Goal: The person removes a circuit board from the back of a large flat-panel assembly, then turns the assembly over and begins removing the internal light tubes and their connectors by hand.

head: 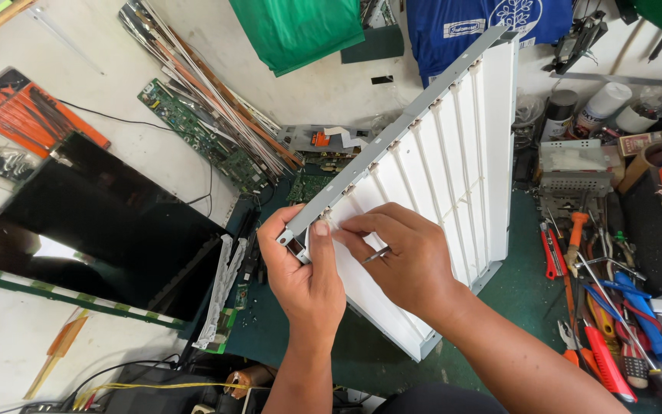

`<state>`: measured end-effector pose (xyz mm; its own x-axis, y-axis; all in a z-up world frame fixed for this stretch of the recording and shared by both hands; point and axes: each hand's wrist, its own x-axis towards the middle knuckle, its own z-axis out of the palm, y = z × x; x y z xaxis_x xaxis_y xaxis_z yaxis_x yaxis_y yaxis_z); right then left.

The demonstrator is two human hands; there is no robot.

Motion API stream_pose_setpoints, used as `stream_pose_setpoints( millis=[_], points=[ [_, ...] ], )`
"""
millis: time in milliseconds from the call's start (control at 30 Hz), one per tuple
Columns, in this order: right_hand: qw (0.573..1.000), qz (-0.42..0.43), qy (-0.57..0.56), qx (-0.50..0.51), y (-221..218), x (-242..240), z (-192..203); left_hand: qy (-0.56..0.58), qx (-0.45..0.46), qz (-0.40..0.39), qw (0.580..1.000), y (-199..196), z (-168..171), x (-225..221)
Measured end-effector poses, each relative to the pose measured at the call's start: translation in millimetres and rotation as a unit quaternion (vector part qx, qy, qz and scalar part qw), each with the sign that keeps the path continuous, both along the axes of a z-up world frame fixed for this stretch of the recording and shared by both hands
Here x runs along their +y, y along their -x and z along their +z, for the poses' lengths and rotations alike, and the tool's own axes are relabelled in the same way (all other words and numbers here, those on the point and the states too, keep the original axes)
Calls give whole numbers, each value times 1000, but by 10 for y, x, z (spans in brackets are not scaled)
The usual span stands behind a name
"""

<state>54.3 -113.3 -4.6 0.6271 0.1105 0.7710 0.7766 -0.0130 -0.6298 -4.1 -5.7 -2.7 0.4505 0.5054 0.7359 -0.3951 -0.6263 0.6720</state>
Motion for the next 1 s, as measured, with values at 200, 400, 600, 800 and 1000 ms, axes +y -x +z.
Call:
stream_pose_setpoints(
  millis=[200,400,600,800,1000],
  points=[
    [999,-30,11,-8,-16,42,-101,-23,-16,-9,1000,28,2,-50],
    [998,-56,3,-33,-45,95,-133,-37,-21,-7,999,48,53,-112],
    [998,-64,-9,-25,40,-7,-83,27,-21,-165,986,98,-139,-27],
    [999,-2,49,-9,245,-360,-6,204,50,-390,897,367,120,-118],
    [992,22,66,110,510,-774,130,255,63,-468,844,515,155,-328]
  ],
)
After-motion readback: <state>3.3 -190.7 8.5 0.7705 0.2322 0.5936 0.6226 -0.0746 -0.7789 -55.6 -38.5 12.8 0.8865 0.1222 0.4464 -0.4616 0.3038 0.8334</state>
